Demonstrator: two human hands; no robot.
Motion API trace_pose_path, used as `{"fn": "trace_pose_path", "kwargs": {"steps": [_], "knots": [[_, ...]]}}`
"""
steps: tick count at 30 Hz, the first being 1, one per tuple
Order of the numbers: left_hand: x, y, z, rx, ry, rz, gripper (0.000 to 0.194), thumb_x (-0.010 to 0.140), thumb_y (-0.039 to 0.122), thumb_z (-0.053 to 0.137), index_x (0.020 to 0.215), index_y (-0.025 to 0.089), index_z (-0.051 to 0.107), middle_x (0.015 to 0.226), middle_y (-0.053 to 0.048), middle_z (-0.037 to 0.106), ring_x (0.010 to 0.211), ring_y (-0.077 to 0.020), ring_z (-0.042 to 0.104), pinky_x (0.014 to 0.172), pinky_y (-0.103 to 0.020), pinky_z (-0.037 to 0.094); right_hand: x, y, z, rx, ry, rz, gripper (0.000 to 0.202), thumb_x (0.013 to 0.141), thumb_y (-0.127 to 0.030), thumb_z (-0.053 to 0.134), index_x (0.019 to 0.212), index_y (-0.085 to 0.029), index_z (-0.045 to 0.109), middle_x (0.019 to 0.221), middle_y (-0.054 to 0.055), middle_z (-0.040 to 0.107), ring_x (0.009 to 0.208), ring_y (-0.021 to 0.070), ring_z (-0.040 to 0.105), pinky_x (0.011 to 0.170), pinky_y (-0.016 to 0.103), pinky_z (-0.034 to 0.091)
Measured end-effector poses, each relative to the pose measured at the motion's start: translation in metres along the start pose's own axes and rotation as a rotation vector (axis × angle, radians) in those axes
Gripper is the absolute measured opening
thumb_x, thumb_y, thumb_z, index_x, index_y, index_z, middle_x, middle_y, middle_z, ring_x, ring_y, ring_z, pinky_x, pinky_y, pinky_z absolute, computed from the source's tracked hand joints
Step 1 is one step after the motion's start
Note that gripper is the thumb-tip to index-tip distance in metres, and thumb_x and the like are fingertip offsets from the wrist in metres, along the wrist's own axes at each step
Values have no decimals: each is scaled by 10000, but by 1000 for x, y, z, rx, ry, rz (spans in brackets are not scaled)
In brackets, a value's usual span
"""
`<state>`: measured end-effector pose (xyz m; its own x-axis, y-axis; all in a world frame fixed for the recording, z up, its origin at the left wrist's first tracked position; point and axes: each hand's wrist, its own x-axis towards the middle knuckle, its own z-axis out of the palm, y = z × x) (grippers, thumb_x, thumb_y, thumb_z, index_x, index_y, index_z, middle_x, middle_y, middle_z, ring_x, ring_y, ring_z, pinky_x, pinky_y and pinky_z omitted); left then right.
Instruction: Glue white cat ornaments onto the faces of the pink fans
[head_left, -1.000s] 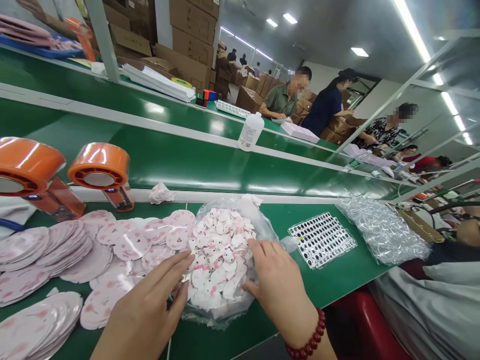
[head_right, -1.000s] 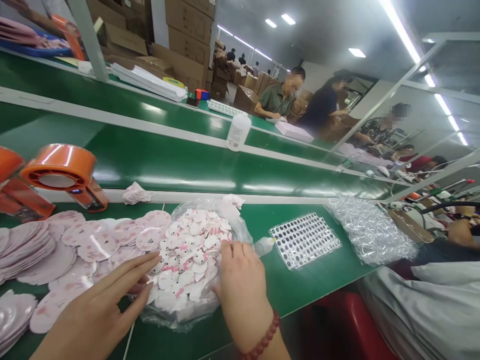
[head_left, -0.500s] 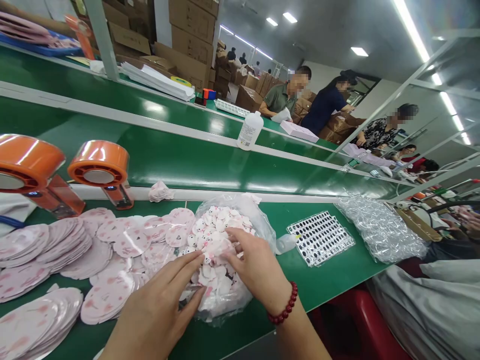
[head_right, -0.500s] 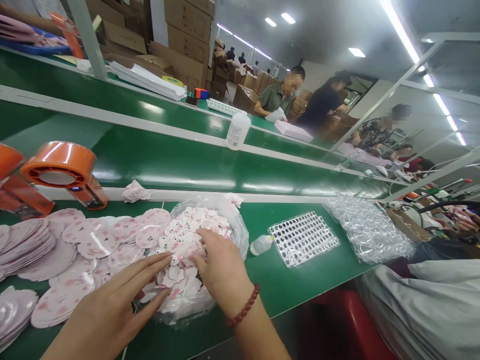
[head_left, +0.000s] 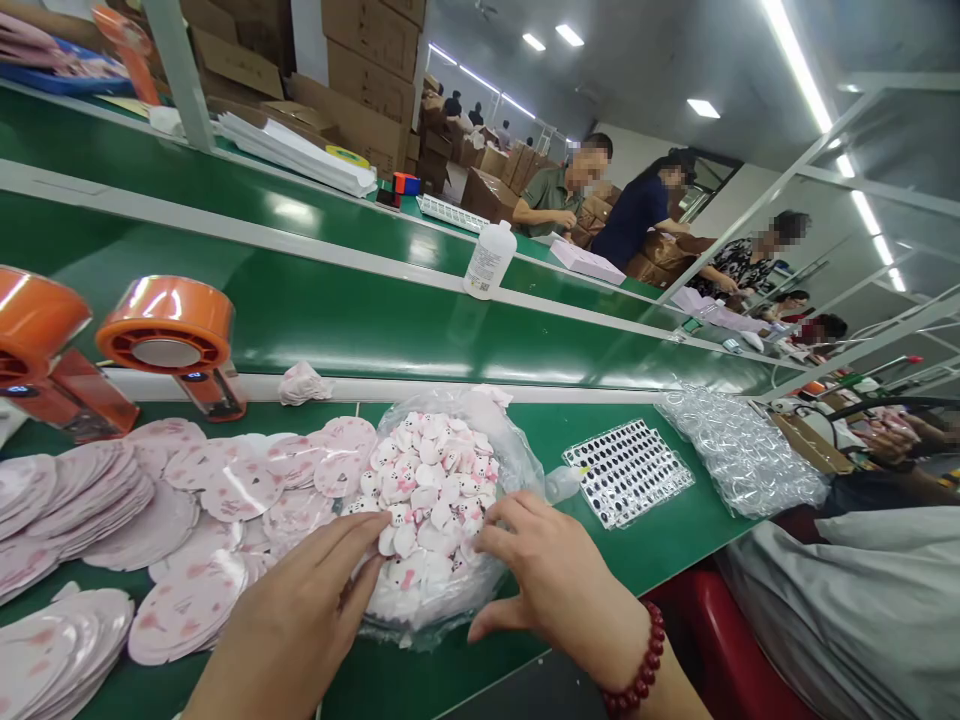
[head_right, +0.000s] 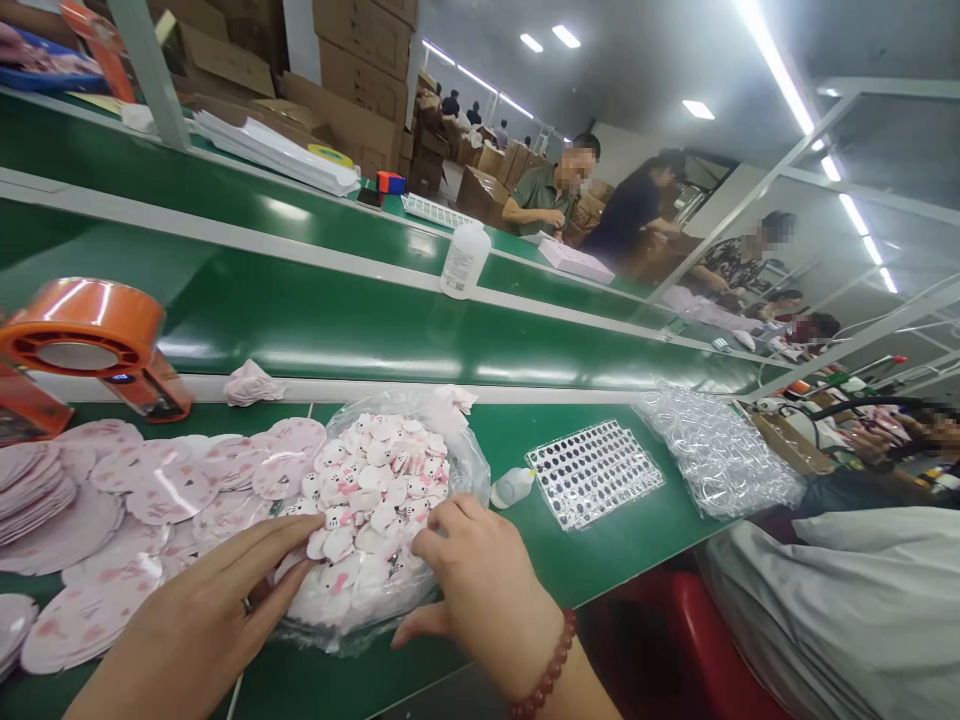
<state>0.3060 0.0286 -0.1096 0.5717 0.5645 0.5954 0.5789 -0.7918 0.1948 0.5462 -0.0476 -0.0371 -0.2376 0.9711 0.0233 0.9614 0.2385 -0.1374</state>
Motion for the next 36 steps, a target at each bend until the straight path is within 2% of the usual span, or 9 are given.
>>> {"fn": "trace_pose_path", "kwargs": {"steps": [5, 9, 13, 16, 21, 26, 29, 32, 36], "knots": [[6, 5, -5, 24, 18, 23, 478, 1036, 297, 278, 965, 180, 736, 1034, -105, 804, 921, -318, 777, 728, -468, 677, -1, 4, 2, -204, 184, -156, 193, 845, 4, 704, 886, -184, 691, 771, 9, 677, 749, 209, 618, 709, 344, 576], [12, 10, -7, -33, 20, 28, 478, 1044, 293, 283, 962, 175, 739, 1042, -97, 806, 968, -286, 771, 839, -433, 654, 4, 1, -4, -94, 495, -255, 243, 947, 39, 521, 921, -158, 661, 855, 36, 737, 807, 181, 637, 1014, 381, 510], [16, 11, -5, -113, 1, -45, 389, 1043, 366, 357, 1144, 191, 689, 1113, -79, 791, 1013, -237, 759, 870, -361, 637, 10, 0, -7, 11, 670, -237, 238, 928, 46, 555, 995, -165, 642, 968, 44, 765, 907, 187, 661, 960, 339, 527], [16, 9, -5, -169, -18, -99, 374, 1026, 459, 412, 1175, 227, 665, 1118, -67, 783, 981, -215, 764, 815, -307, 642, 5, 3, -7, 29, 476, -220, 231, 927, 23, 514, 906, -176, 629, 882, 45, 741, 912, 205, 661, 910, 333, 549], [13, 7, -3, -251, -33, -142, 418, 1008, 536, 427, 1179, 243, 671, 1121, -67, 777, 965, -213, 768, 769, -280, 644, -15, 7, -12, 104, 162, -180, 202, 825, -27, 536, 883, -205, 612, 1075, 36, 725, 1180, 247, 592, 1187, 442, 370], [13, 11, -1, -305, -50, -181, 398, 999, 536, 453, 1191, 259, 666, 1175, -69, 762, 915, -215, 773, 665, -273, 648, -14, 3, -14, 98, 85, -184, 154, 752, -57, 587, 780, -207, 604, 928, 18, 720, 1101, 229, 606, 1223, 401, 314], [13, 13, -1, -332, -51, -193, 360, 1002, 525, 447, 1037, 267, 696, 1160, -62, 768, 928, -211, 771, 659, -262, 642, -7, 1, -11, 18, 87, -123, 153, 875, -103, 559, 787, -195, 645, 815, 28, 691, 949, 204, 628, 1193, 390, 351], [14, 12, -2, -354, -52, -207, 405, 1010, 529, 406, 878, 272, 690, 1120, -59, 781, 926, -209, 770, 706, -270, 644, 0, 0, -8, -95, -12, 41, 242, 990, -133, 493, 908, -187, 714, 841, 50, 712, 918, 202, 646, 1125, 386, 428], [13, 13, -3, -376, -49, -242, 422, 993, 556, 424, 797, 275, 670, 1115, -62, 785, 950, -236, 767, 776, -332, 647, 9, -5, -6, -154, -106, 234, 112, 921, -200, 707, 1021, -165, 744, 897, 86, 743, 972, 266, 669, 929, 377, 548]]}}
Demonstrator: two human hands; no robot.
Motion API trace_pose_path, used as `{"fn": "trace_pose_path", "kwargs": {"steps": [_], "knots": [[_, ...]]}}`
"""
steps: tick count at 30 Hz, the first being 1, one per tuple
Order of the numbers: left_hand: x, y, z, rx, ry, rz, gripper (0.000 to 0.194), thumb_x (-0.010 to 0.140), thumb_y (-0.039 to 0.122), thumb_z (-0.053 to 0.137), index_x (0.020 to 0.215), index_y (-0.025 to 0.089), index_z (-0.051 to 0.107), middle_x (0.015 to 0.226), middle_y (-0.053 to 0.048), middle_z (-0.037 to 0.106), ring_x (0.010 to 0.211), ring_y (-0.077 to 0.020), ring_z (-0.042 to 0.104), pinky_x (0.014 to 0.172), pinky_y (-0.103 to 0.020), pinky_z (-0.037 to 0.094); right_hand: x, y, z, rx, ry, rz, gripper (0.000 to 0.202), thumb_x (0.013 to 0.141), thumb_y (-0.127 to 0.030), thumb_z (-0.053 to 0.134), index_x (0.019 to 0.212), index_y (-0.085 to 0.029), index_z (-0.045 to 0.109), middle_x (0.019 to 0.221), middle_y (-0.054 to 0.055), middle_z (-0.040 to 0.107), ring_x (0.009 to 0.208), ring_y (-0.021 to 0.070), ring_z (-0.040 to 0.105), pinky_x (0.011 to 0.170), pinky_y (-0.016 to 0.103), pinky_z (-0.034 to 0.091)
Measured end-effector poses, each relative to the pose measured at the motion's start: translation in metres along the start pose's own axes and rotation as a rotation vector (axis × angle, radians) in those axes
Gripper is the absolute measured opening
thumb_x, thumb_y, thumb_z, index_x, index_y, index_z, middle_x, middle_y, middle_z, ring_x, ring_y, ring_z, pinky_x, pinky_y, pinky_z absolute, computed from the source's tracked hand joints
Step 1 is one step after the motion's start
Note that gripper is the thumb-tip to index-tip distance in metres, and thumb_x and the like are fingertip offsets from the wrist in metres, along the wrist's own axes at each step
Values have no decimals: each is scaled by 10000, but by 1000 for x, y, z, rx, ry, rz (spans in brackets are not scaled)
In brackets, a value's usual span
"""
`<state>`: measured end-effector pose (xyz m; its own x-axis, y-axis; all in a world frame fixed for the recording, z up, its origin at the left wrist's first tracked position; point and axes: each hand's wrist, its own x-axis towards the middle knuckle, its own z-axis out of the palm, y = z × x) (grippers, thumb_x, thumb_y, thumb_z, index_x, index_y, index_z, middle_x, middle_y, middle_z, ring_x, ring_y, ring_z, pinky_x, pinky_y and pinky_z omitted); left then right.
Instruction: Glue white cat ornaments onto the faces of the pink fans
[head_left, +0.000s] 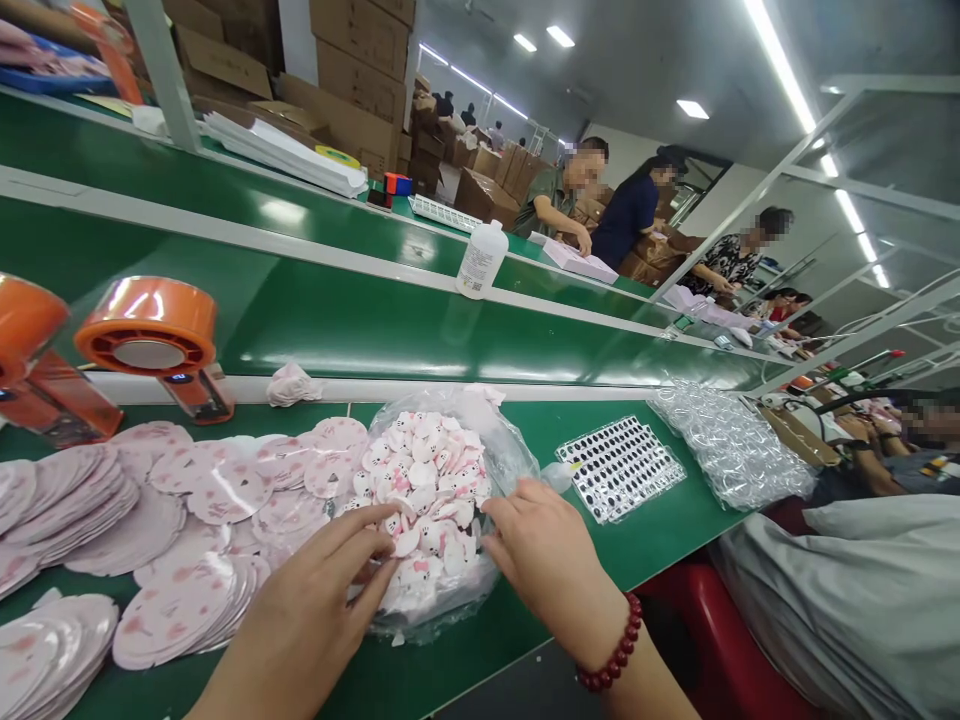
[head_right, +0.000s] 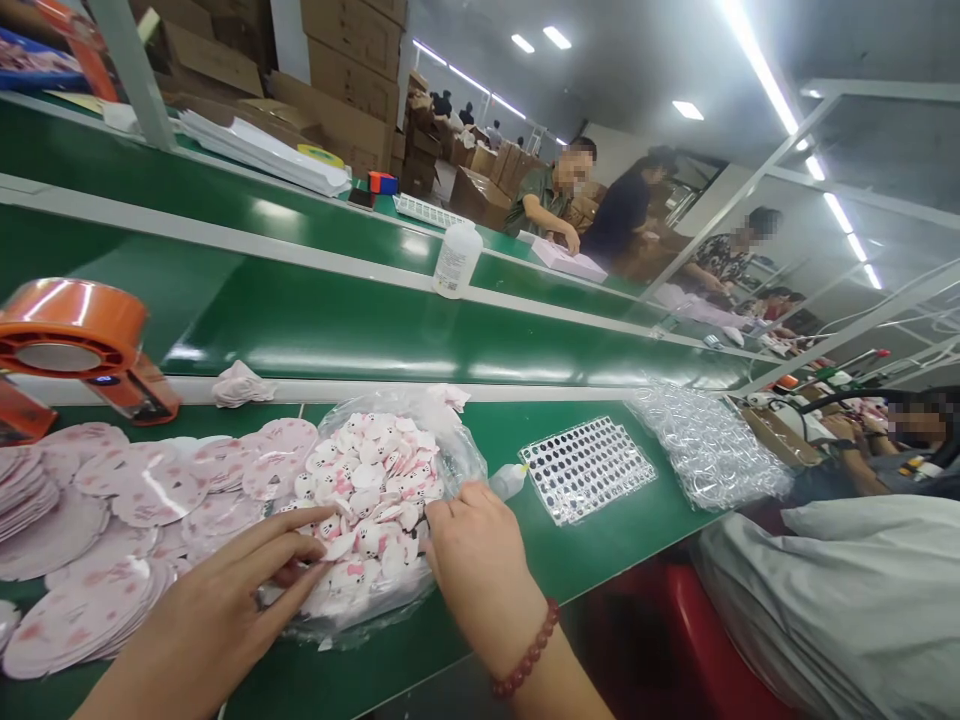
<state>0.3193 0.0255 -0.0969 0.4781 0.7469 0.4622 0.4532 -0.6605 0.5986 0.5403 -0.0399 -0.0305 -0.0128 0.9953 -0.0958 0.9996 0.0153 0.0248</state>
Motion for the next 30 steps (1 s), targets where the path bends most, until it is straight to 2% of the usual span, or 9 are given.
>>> {"fn": "trace_pose_path", "kwargs": {"steps": [3, 5, 8, 11, 13, 16, 21, 25, 30], "knots": [[-1, 2, -1, -31, 14, -37, 402, 978, 565, 456, 807, 276, 678, 1101, -59, 786, 941, -234, 766, 787, -324, 639, 8, -6, -1, 0, -31, 41, 283, 803, -309, 867, 991, -128, 756, 897, 106, 754, 971, 301, 677, 920, 412, 552], [-1, 3, -1, -59, 19, -72, 386, 972, 558, 475, 827, 272, 689, 1095, -56, 784, 822, -199, 770, 727, -280, 633, 14, -9, -1, 1, -45, 56, 332, 773, -347, 892, 968, -113, 760, 924, 132, 754, 984, 321, 673, 929, 448, 544], [-1, 4, -1, -104, 23, -135, 347, 959, 547, 515, 890, 269, 710, 1099, -49, 778, 629, -138, 725, 597, -225, 604, 21, -14, 1, 27, -47, 36, 251, 796, -312, 864, 939, -131, 763, 986, 148, 745, 1025, 326, 661, 917, 448, 538], [0, 4, -2, -149, 23, -190, 347, 934, 573, 549, 922, 278, 729, 1091, -39, 778, 643, -143, 731, 602, -222, 606, 23, -18, 5, 92, -34, 5, 85, 860, -233, 774, 916, -171, 759, 975, 115, 756, 1007, 295, 680, 864, 398, 543], [1, 5, -2, -175, 22, -225, 365, 921, 599, 551, 919, 287, 740, 1073, -32, 784, 654, -154, 739, 607, -228, 612, 23, -22, 8, 154, -19, 9, 62, 913, -260, 723, 927, -210, 757, 918, 73, 771, 929, 268, 709, 784, 364, 551], [2, 5, -2, -202, 17, -278, 360, 903, 613, 561, 901, 304, 746, 1061, -17, 789, 716, -168, 757, 624, -222, 614, 22, -25, 11, 265, 12, 30, 142, 974, -331, 671, 1071, -252, 738, 916, 16, 792, 849, 222, 744, 719, 317, 563], [3, 2, -4, -221, -10, -372, 360, 858, 637, 612, 891, 310, 758, 1096, -24, 790, 892, -219, 775, 649, -212, 611, 20, -17, 6, 388, 75, 25, 367, 1034, -226, 568, 1400, -238, 563, 1165, -14, 774, 1063, 152, 727, 912, 253, 564], [2, -3, -5, -223, -23, -423, 376, 840, 654, 630, 906, 306, 757, 1114, -32, 791, 986, -250, 760, 682, -230, 617, 20, -6, -2, 334, 86, 127, 433, 1017, -113, 504, 1445, -172, 514, 1311, 99, 706, 1156, 238, 693, 953, 378, 571], [1, -6, -4, -211, -37, -445, 366, 842, 652, 628, 912, 315, 752, 1130, -25, 784, 986, -243, 753, 700, -239, 612, 31, -4, 0, 243, 15, 187, 687, 829, -86, 763, 1456, -122, 486, 1303, 215, 678, 1165, 388, 665, 855, 508, 585]]}}
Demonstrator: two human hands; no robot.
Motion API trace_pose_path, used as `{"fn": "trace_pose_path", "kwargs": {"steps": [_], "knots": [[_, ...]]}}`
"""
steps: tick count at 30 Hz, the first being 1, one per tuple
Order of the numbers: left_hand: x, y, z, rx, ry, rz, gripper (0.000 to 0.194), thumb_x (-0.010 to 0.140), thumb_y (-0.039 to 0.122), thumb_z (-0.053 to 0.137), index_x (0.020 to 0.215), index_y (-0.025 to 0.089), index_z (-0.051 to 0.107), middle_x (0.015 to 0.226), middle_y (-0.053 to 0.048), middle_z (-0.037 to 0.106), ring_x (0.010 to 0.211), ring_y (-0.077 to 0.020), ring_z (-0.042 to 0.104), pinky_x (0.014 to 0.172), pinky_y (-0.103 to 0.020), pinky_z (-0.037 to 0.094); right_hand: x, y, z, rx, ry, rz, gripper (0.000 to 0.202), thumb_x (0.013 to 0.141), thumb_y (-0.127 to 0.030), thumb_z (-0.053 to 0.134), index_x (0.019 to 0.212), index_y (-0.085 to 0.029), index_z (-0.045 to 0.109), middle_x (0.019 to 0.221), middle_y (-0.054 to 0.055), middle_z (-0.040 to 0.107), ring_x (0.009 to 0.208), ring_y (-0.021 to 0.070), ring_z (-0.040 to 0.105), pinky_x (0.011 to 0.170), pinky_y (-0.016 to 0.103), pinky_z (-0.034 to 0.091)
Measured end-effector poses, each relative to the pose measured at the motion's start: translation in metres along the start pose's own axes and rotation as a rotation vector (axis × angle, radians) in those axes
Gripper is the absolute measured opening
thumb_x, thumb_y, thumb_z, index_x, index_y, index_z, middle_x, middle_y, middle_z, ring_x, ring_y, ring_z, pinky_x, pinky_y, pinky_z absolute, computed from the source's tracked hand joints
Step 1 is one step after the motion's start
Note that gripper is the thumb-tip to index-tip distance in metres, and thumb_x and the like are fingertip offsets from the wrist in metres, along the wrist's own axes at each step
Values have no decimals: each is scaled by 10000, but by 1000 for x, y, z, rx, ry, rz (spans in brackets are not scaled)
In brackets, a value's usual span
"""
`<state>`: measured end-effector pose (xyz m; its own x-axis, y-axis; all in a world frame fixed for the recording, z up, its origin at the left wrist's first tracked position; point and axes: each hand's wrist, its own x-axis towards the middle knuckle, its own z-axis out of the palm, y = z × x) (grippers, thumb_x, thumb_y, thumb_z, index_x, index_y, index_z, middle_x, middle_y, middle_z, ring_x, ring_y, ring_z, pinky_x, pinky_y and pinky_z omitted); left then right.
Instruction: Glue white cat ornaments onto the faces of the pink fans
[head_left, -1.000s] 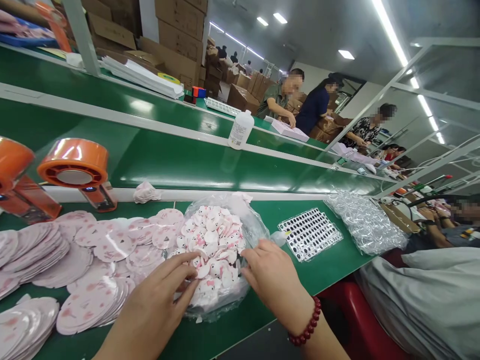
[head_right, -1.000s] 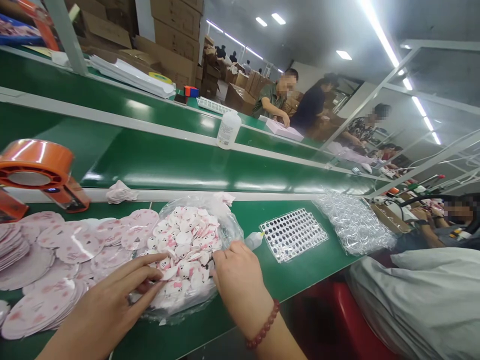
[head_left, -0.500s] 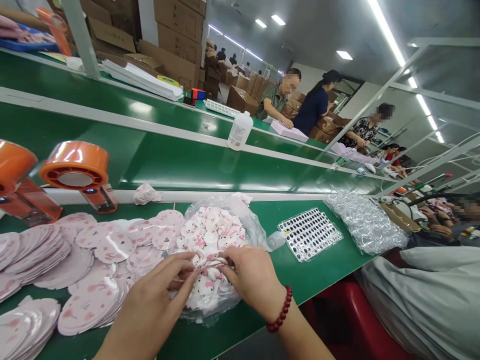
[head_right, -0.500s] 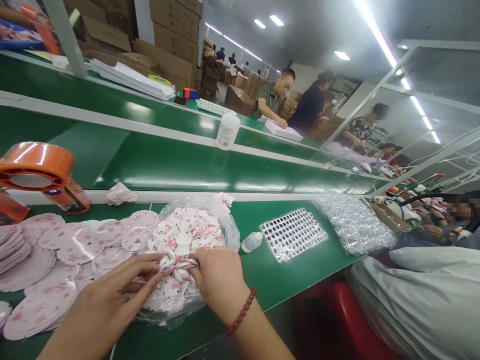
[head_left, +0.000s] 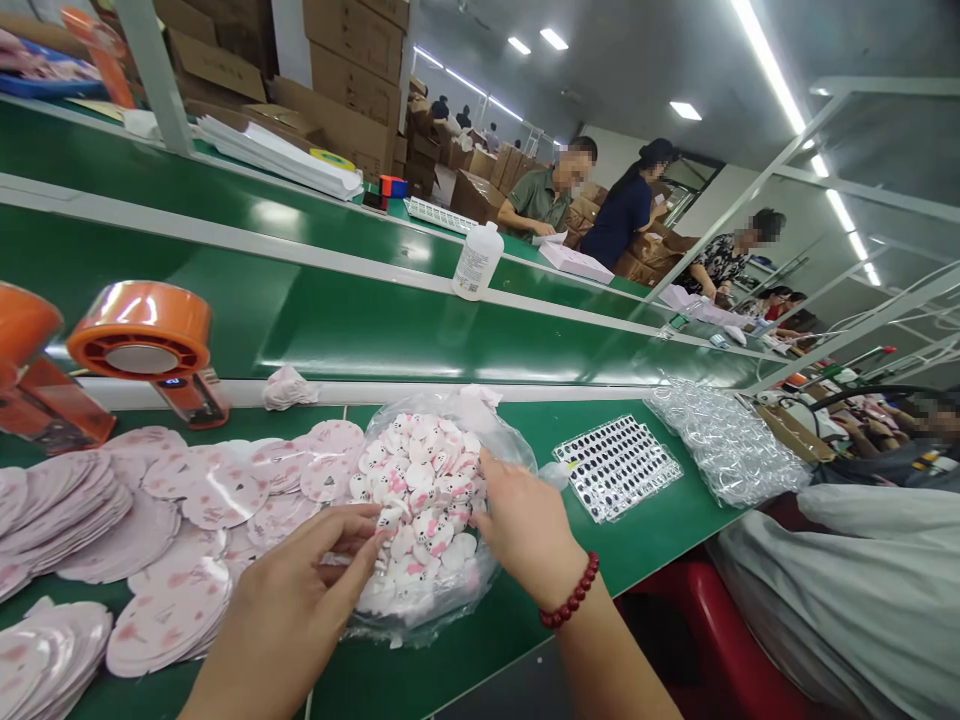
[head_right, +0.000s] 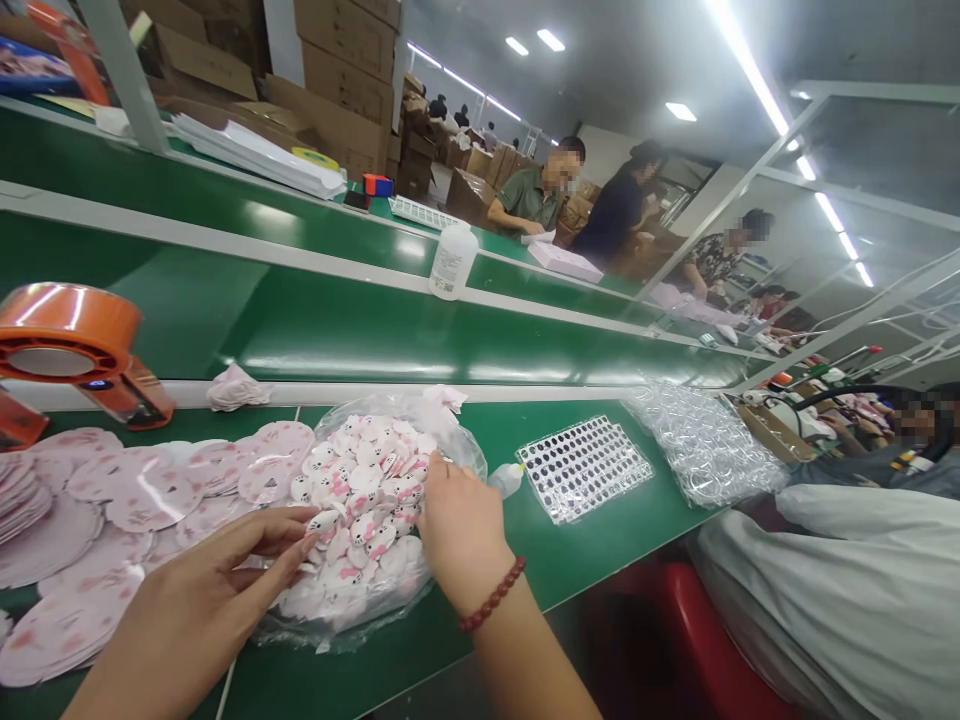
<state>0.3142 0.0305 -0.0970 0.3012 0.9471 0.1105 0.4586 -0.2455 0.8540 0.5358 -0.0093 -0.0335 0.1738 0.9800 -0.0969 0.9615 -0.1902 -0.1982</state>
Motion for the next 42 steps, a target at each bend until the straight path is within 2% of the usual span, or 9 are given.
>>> {"fn": "trace_pose_path", "kwargs": {"steps": [4, 9, 13, 18, 21, 26, 32, 36, 42], "knots": [[0, 1, -1, -9, -4, -8, 363, 836, 651, 633, 920, 319, 755, 1136, -23, 780, 960, -235, 755, 693, -237, 608, 12, -1, 6, 18, -5, 4, 573, 800, -136, 809, 1329, -138, 588, 1300, 209, 668, 1098, 377, 690, 815, 481, 580], [-1, 6, 0, -60, -7, -13, 398, 828, 648, 640, 955, 292, 765, 1126, -53, 776, 834, -215, 759, 658, -242, 614, 13, -1, 12, 184, 7, -43, 353, 847, -194, 765, 1187, -201, 671, 1084, 86, 764, 977, 276, 727, 839, 396, 566], [-3, 6, 0, -111, -17, -14, 425, 824, 626, 649, 1028, 269, 759, 1027, -64, 783, 817, -218, 764, 648, -236, 618, 10, -1, 15, 381, 53, -54, 322, 892, -198, 737, 1209, -214, 682, 973, 28, 784, 859, 190, 741, 757, 284, 582], [-4, 7, 1, -162, -43, -29, 435, 849, 604, 629, 1098, 266, 742, 929, -59, 773, 766, -224, 775, 636, -244, 629, 8, 0, 14, 550, 97, -123, 372, 910, -179, 713, 1275, -227, 666, 1137, 18, 768, 849, 145, 741, 729, 233, 609], [-5, 7, 4, -176, -64, -17, 413, 853, 599, 635, 1102, 289, 751, 1077, -69, 772, 842, -234, 776, 691, -262, 639, 6, -1, 14, 571, 135, -166, 354, 925, -199, 701, 1273, -253, 668, 1199, 10, 745, 909, 147, 729, 782, 248, 617], [-8, 0, 8, -160, -62, -2, 410, 868, 579, 636, 1145, 295, 741, 1274, -80, 727, 908, -238, 769, 737, -284, 644, 6, -9, 17, 518, 211, -221, 466, 871, -106, 719, 1308, -246, 639, 1296, 52, 677, 1174, 198, 652, 1043, 360, 537], [4, 6, 6, -57, -4, 28, 417, 922, 533, 541, 1198, 254, 683, 935, -43, 759, 685, -200, 742, 609, -296, 609, 16, -26, 25, 503, 174, -283, 352, 886, -138, 739, 1223, -230, 690, 1173, 62, 697, 1075, 212, 679, 977, 367, 556], [24, 22, 11, 51, 17, 120, 376, 876, 452, 530, 1127, 232, 702, 1030, -71, 708, 690, -217, 695, 659, -371, 568, 15, -24, 23, 556, 169, -272, 446, 858, -58, 721, 1274, -207, 660, 1146, 63, 723, 1057, 220, 681, 979, 390, 562], [28, 27, 13, 76, 27, 155, 267, 872, 396, 524, 968, 243, 722, 922, -49, 694, 723, -234, 668, 695, -389, 513, 5, -10, 28, 735, 173, -242, 481, 860, -23, 653, 1286, -246, 672, 1178, 33, 759, 905, 168, 734, 768, 272, 643]]}}
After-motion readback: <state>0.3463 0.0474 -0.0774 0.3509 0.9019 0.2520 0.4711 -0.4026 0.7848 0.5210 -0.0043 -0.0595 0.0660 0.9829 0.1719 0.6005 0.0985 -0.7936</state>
